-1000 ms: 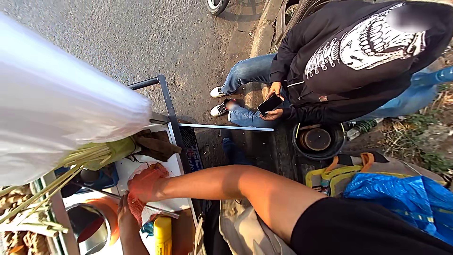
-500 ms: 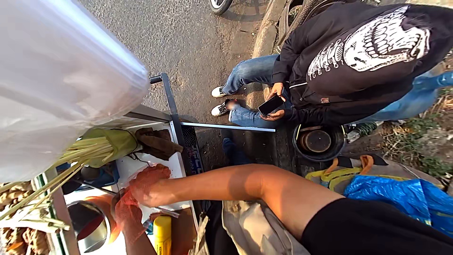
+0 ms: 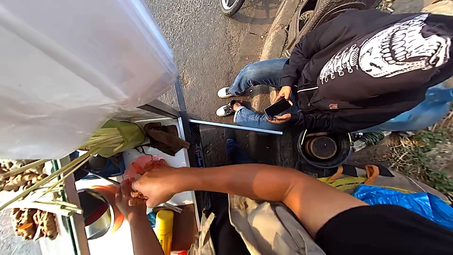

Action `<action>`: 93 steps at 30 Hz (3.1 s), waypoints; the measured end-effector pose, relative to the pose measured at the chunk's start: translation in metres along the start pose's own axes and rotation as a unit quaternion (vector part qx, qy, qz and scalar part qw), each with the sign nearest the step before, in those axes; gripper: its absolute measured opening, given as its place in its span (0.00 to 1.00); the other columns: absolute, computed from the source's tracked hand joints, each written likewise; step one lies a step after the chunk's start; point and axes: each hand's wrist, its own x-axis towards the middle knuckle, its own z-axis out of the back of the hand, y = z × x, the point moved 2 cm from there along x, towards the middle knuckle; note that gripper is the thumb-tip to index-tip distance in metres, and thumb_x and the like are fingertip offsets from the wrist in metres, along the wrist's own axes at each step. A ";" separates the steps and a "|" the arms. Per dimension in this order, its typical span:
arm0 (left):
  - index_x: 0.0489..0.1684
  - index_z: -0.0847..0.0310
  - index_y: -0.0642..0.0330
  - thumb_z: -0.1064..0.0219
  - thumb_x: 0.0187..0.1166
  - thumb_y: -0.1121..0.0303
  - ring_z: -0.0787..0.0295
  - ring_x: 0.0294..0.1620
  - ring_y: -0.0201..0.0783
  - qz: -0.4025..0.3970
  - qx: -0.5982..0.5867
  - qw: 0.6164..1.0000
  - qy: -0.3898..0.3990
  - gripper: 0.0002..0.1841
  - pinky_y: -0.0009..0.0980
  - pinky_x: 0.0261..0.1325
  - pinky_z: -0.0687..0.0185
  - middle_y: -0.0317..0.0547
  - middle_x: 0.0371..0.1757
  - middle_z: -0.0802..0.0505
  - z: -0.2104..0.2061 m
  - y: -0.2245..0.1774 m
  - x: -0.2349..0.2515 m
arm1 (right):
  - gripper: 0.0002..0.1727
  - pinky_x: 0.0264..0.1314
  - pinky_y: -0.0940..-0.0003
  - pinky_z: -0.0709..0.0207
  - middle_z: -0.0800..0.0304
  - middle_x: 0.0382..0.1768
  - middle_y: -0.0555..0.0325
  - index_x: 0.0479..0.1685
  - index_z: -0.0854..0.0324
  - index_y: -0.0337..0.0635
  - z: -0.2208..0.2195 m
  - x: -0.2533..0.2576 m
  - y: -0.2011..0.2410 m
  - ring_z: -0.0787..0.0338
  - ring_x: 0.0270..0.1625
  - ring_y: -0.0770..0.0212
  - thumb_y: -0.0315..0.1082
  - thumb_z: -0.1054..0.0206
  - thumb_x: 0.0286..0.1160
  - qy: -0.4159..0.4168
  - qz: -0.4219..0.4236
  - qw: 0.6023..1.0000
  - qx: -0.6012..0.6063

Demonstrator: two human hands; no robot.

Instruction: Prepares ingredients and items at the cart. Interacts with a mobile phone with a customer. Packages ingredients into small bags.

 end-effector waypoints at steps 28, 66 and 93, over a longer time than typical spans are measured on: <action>0.60 0.21 0.68 0.44 0.88 0.72 0.13 0.40 0.32 -0.120 -0.169 0.971 0.116 0.12 0.30 0.49 0.14 0.43 0.42 0.11 0.040 -0.104 -0.112 | 0.19 0.39 0.69 0.06 0.14 0.54 0.55 0.68 0.27 0.40 -0.005 -0.024 0.036 0.06 0.39 0.64 0.32 0.34 0.81 -0.089 0.001 0.952 0.293; 0.51 0.17 0.66 0.29 0.81 0.65 0.10 0.39 0.26 -0.145 0.010 0.974 0.177 0.13 0.24 0.47 0.12 0.39 0.41 0.07 0.042 -0.093 -0.126 | 0.23 0.41 0.48 0.14 0.09 0.40 0.47 0.65 0.23 0.40 -0.044 -0.010 0.056 0.06 0.42 0.45 0.31 0.28 0.68 -0.148 0.033 0.956 -0.250; 0.57 0.17 0.61 0.34 0.86 0.60 0.12 0.51 0.45 -0.264 0.305 0.911 -0.090 0.14 0.45 0.50 0.15 0.53 0.54 0.11 0.146 -0.121 -0.014 | 0.19 0.61 0.71 0.16 0.17 0.62 0.47 0.68 0.16 0.45 -0.021 -0.029 0.026 0.12 0.58 0.62 0.33 0.34 0.79 -0.164 0.079 0.978 -0.099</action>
